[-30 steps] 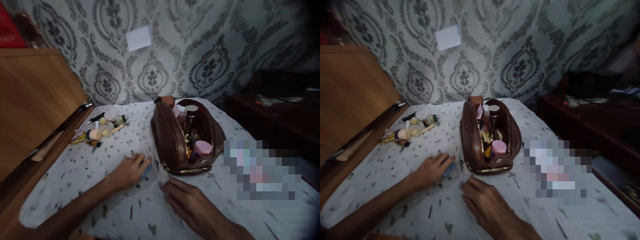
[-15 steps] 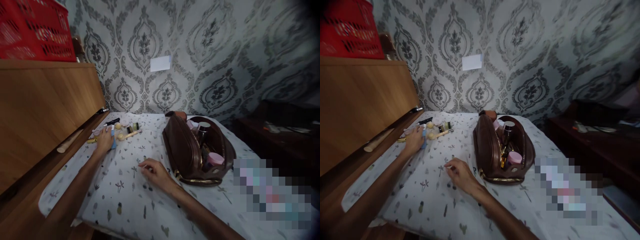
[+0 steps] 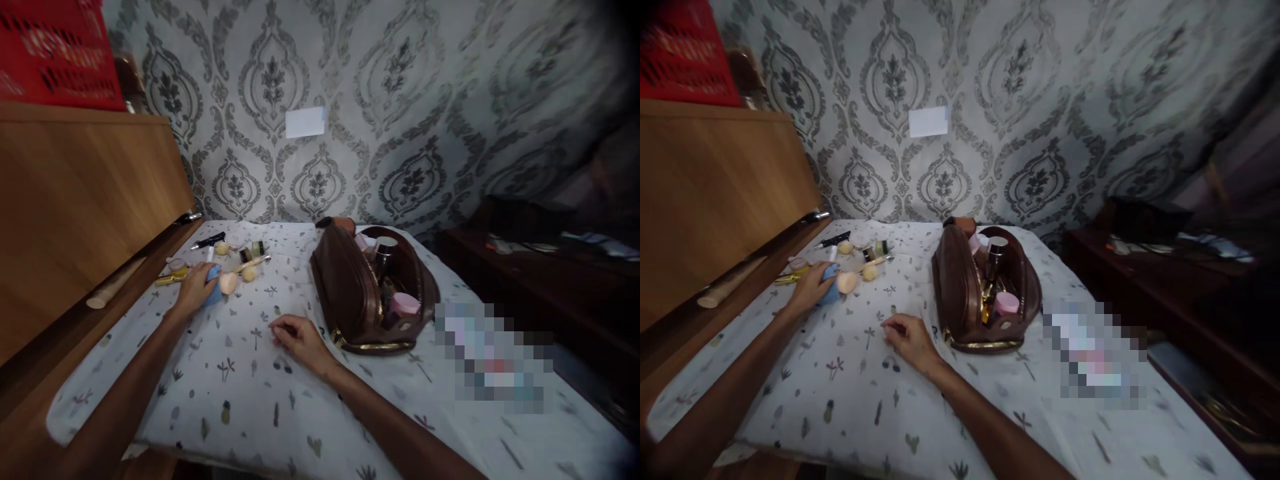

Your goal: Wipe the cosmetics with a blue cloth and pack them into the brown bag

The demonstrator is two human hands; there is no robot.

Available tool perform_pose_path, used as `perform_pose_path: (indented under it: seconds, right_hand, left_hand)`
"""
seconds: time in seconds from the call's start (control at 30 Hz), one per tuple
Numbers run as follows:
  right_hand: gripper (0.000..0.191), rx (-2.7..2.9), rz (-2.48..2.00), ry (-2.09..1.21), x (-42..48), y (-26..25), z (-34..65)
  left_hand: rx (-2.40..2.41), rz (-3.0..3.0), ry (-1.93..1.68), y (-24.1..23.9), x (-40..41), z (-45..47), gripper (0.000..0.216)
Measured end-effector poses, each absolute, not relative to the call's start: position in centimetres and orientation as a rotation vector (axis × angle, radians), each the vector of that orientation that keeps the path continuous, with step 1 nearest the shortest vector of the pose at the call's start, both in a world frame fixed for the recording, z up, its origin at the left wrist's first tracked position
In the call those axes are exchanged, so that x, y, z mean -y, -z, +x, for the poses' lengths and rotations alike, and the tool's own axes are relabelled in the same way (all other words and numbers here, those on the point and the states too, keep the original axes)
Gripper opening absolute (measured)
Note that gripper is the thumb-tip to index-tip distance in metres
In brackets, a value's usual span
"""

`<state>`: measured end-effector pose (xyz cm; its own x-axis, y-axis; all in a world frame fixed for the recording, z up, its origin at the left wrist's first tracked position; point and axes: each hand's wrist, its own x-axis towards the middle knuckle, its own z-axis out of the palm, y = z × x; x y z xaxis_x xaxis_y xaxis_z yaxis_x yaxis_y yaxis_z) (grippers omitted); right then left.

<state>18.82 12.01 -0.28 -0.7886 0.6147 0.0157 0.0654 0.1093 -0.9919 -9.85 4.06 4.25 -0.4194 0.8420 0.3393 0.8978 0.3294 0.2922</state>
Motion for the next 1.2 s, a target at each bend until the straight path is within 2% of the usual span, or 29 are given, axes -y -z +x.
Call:
perform_pose_path:
  seconds: [0.23,0.53,0.9,1.03,1.2]
  right_hand:
    - [0.016,1.978,-0.724,-1.709,-12.0,0.6,18.6]
    - [0.015,1.965,-0.65,-1.697,-12.2,0.6,18.7]
    - [0.017,1.932,-0.656,-1.75,-12.5,1.7,18.7]
    - [0.017,1.965,-0.615,-1.755,-12.8,1.7,18.7]
    - [0.015,1.997,-0.621,-1.722,-12.9,1.4,18.6]
  left_hand:
    - [2.501,-1.719,0.483,-4.1,-4.3,-9.9,0.048]
    - [2.373,-1.482,0.025,-7.3,-7.4,-5.3,0.033]
    - [2.563,-1.542,0.03,-7.0,-20.8,-4.4,0.035]
    - [2.617,-1.526,0.07,-5.9,-22.1,-4.3,0.035]
    - [2.428,-1.747,0.157,-4.4,-20.7,-2.3,0.031]
